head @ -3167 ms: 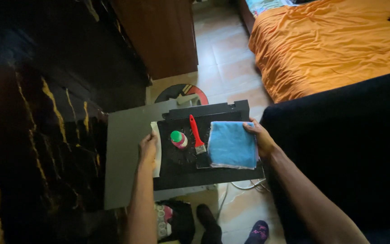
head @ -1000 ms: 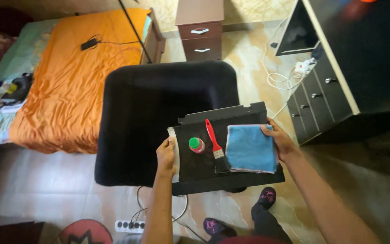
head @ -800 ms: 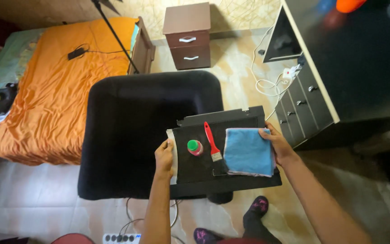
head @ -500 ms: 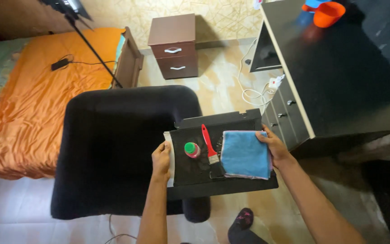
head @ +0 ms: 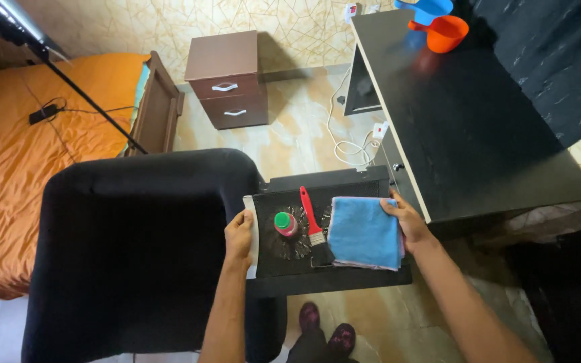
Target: The recorder cleans a computer fan component and then repairs or installs a wall fixture using glue.
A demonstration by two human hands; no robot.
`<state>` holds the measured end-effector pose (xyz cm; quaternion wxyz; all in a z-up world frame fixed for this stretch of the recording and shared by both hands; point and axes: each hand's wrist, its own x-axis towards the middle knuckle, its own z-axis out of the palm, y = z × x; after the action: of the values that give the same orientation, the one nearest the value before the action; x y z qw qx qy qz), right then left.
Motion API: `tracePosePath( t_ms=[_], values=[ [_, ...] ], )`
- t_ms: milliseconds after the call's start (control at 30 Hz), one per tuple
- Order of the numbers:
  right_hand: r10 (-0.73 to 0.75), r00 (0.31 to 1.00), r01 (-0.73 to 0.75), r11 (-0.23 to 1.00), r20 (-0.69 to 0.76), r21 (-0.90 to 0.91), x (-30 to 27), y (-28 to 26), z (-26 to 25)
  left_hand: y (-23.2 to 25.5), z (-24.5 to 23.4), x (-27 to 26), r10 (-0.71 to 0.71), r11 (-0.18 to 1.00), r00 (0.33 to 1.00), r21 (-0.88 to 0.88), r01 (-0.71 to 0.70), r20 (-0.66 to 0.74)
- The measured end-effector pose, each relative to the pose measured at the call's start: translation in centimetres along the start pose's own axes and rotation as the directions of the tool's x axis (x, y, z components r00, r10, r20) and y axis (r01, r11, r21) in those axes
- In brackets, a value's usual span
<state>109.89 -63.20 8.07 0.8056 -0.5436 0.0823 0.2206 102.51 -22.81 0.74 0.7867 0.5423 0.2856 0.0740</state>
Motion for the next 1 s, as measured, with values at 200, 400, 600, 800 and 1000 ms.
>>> tracePosePath(
  t_ms=[200, 400, 600, 800, 1000],
  values=[
    [-0.006, 1.000, 0.006, 0.999, 0.021, 0.039, 3.0, -1.8, -0.8, 0.8, 3.1, 3.5, -0.038, 0.999, 0.999, -0.004, 0.038, 0.004],
    [0.020, 0.994, -0.020, 1.000, -0.108, -0.004, 9.8, -5.2, -0.2, 3.2, 6.7, 10.7, -0.002, 1.000, 0.999, -0.005, 0.002, 0.042],
    [-0.087, 0.996, 0.086, 0.996, 0.027, 0.031, 17.8, -8.5, 1.8, 6.9, 8.8, 18.9, 0.046, 0.999, 0.996, -0.005, -0.046, 0.077],
    [-0.090, 0.996, 0.090, 0.996, 0.026, -0.006, 23.4, -11.8, 5.2, 10.9, 10.2, 24.5, 0.058, 0.998, 0.995, -0.013, -0.057, 0.081],
    [-0.093, 0.994, 0.093, 0.995, 0.051, -0.017, 28.4, -13.3, 7.4, 13.0, 10.1, 29.3, 0.078, 0.996, 0.996, 0.042, -0.080, 0.045]
  ],
)
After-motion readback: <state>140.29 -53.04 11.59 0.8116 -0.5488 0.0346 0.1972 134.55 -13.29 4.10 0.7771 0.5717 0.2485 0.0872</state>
